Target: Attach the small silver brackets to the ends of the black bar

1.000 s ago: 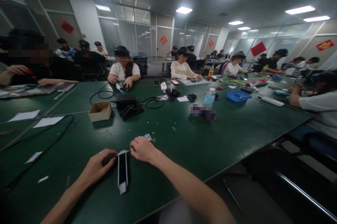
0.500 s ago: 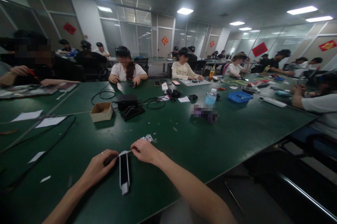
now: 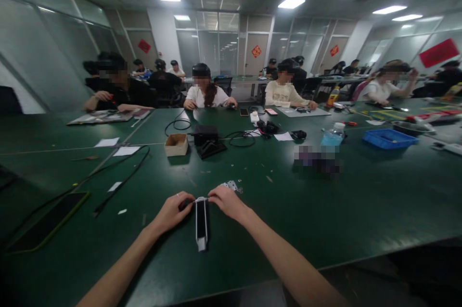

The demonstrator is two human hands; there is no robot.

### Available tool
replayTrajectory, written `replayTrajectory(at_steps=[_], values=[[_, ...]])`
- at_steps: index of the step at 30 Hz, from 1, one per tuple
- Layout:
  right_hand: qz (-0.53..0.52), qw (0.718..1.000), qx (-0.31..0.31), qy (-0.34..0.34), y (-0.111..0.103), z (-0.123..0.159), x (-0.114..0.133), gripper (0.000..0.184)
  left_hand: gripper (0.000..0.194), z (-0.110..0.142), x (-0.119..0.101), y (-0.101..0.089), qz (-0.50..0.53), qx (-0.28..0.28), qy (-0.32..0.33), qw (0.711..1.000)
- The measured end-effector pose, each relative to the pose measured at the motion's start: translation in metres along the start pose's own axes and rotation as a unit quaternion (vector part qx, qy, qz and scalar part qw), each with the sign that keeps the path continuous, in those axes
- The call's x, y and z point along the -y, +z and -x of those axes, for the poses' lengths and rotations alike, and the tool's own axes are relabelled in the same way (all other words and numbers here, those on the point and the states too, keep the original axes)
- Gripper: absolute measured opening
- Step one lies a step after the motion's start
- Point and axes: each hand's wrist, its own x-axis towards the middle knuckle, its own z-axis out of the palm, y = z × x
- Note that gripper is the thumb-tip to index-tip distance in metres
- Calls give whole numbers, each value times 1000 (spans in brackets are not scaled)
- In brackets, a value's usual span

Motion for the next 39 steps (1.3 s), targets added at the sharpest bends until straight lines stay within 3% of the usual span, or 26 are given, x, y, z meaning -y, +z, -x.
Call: replayTrajectory(at_steps=[19, 25, 35, 39], values=[[-14, 999, 31, 18, -1, 0, 2, 10, 19, 0, 0, 1, 5, 13, 10, 1000], [-22, 999, 31, 31, 3, -6, -1, 10, 25, -5, 9, 1, -5, 14, 23, 1000], [-36, 999, 32, 9, 2, -4, -5, 22, 29, -6, 9, 0, -26, 22, 21, 999], [-9, 999, 35, -2, -1, -4, -3, 18, 28, -7, 8, 0, -18, 20, 19, 999]])
